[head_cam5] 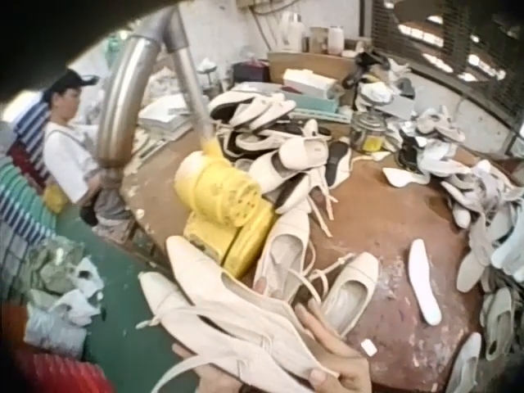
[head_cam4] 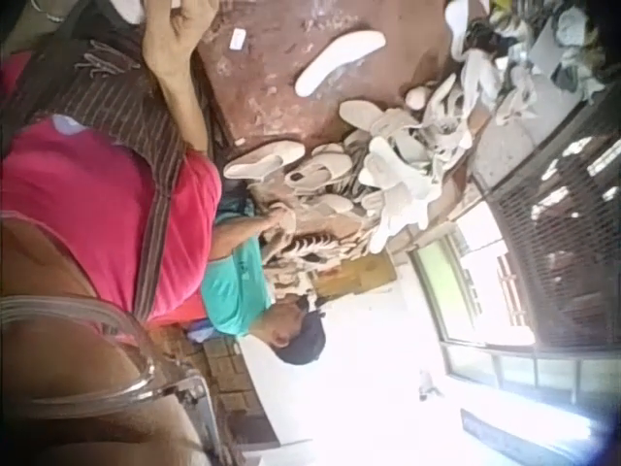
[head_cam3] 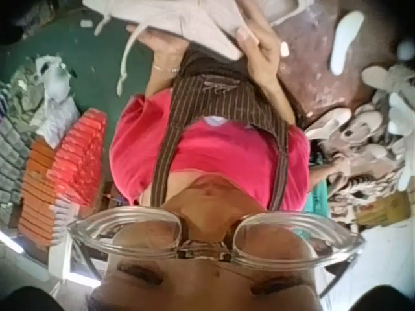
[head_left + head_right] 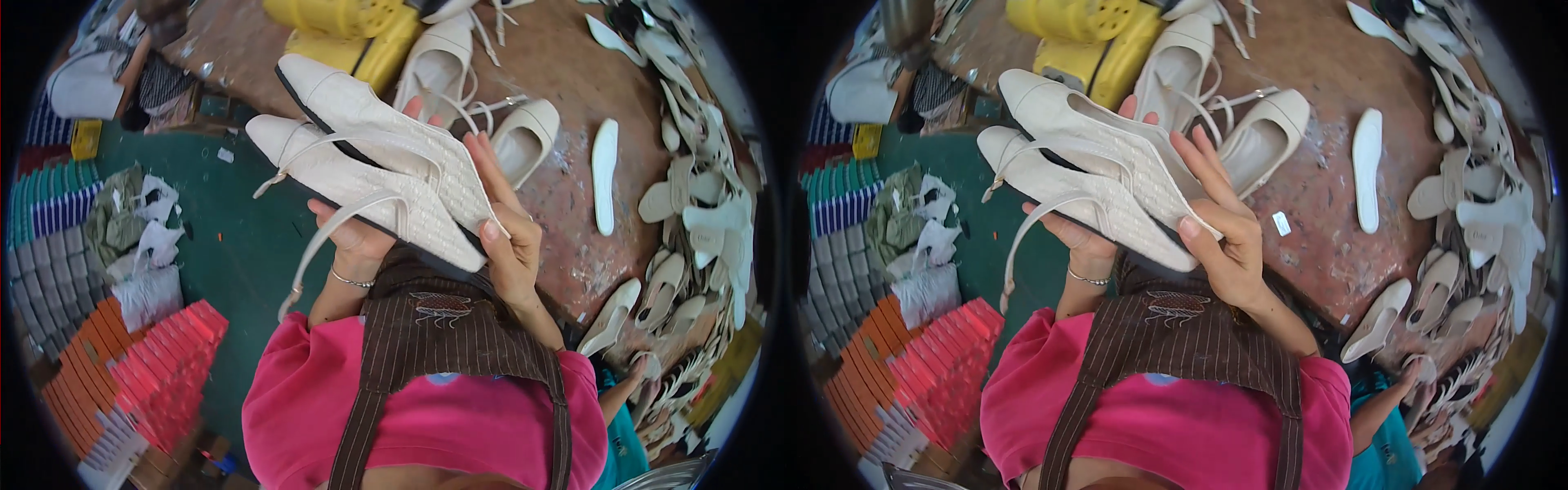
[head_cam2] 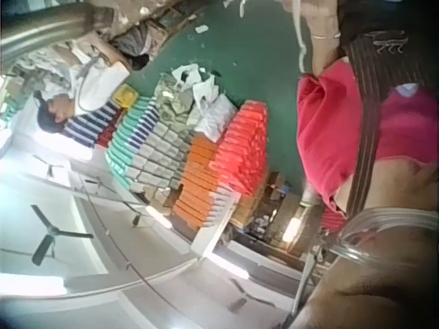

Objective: Assembling shoes by inserting insoles and using a fixed heat gun for finishing and shaping.

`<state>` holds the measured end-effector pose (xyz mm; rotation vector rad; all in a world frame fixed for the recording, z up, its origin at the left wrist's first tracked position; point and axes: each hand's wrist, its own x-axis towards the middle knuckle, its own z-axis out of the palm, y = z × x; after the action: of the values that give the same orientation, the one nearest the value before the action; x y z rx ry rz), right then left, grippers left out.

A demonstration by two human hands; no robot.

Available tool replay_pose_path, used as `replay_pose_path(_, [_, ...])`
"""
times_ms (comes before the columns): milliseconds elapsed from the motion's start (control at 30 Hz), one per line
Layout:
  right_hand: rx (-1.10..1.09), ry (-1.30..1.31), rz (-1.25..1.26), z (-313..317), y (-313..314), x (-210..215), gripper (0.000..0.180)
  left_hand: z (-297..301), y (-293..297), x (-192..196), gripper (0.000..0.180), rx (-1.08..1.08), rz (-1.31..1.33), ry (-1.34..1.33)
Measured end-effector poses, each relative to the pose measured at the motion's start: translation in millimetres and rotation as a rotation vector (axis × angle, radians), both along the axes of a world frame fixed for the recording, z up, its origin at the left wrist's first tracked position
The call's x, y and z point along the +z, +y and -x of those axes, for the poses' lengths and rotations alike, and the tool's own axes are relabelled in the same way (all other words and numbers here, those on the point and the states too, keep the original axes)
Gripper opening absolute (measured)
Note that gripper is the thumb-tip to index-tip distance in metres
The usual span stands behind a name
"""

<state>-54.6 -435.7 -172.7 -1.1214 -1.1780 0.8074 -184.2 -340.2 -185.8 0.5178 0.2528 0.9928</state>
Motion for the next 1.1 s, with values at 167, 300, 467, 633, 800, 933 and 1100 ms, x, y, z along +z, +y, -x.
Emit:
replay_pose_path(167, [0.157, 0.22, 0.155, 9, 12, 2, 0.026, 22, 14, -13, 0.111, 0.011, 0.065, -0.162])
replay_pose_path(300, [0.213, 0.131, 0.163, 26, 29, 8, 0.029, 47, 26, -17, 0.096, 0.162, 0.13, -0.149])
replay_pose_path(467, [0.211, 0.328, 0.301, 41, 59, 6, 0.036, 105, 65, -44, 0.054, 0.257, 0.221, -0.412])
replay_pose_path(633, [0.098, 0.257, 0.342, 18, 63, -14, 0.028, 126, 108, 16, 0.047, 0.647, 0.236, -0.042])
replay_pose_path(800, [-0.122, 0.362, 0.389, -6, 51, -27, 0.023, 146, 151, 10, 0.042, 0.866, 0.217, 0.007])
replay_pose_path(933, [-0.177, 0.353, 0.371, -19, 47, -33, 0.023, 151, 169, 15, 0.043, 0.855, 0.211, -0.052])
replay_pose_path(1100, [-0.214, 0.422, 0.419, -27, 49, -32, 0.024, 143, 185, 23, 0.044, 0.775, 0.162, -0.1])
